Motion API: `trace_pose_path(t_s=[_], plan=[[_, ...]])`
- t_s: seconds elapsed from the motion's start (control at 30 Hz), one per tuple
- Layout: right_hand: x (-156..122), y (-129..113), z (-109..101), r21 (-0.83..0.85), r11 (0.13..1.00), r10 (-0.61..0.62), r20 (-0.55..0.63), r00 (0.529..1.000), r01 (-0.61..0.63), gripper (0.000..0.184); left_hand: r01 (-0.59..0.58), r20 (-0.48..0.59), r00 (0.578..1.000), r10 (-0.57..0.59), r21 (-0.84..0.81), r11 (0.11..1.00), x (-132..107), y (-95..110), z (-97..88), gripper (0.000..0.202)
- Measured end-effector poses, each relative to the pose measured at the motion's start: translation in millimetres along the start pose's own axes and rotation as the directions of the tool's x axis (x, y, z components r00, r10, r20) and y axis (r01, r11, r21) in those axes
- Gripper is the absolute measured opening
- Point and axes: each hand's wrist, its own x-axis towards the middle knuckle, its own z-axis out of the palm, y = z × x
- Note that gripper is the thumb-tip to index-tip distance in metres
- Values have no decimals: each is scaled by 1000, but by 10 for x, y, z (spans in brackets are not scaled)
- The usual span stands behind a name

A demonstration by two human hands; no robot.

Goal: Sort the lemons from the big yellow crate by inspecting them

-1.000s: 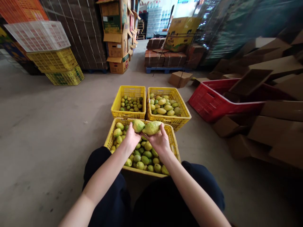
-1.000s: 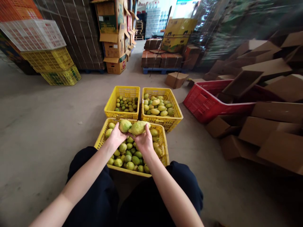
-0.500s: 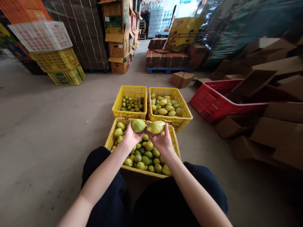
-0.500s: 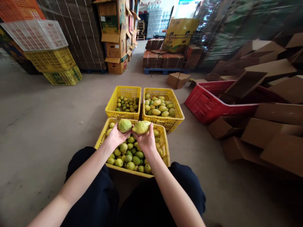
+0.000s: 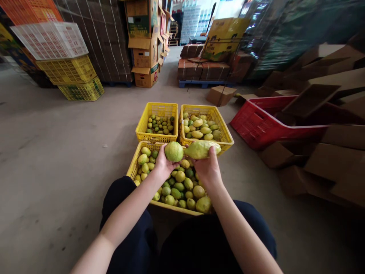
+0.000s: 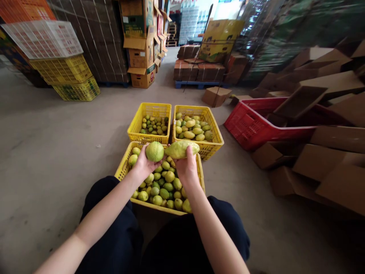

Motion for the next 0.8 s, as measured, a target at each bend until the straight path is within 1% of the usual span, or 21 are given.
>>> trace_pose_path(t_s=[0.13,0.2,0.3,0.37,0.47,0.53,0.6,0.67,0.73,0.8], plan=[[2,26,-4,-107,989,-102,11,995,102,48,-152,-34,988,151,-13,988,16,2,33,27],[-3,17,-8,-142,983,-113,38,993,117,48,-197,-43,980,196,-18,980,28,12,33,22],[-10,-7,-22,-196,978,-62,69,996,75,48,-214,-59,975,212,-23,977,47,13,19,21],[-8,-7,-35,-268,962,-44,65,997,59,50,-213,-89,973,212,-11,977,60,0,4,19],[4,32,-50,-400,912,-77,51,996,91,49,-213,-127,968,215,32,977,88,-28,-29,17],[10,67,-48,-430,898,-87,42,995,96,44,-201,-116,972,204,41,979,108,-31,-52,19],[10,91,-33,-414,907,-69,38,997,79,41,-161,-81,983,162,19,987,125,-10,-72,24],[6,93,-4,-374,926,-45,40,998,56,44,-100,-31,995,100,-18,995,138,32,-87,30],[5,74,32,-285,958,-24,45,999,36,48,-50,12,999,51,-53,997,150,80,-98,36],[12,45,62,-157,987,-22,53,998,30,53,-40,14,999,41,-81,996,164,114,-107,36]])
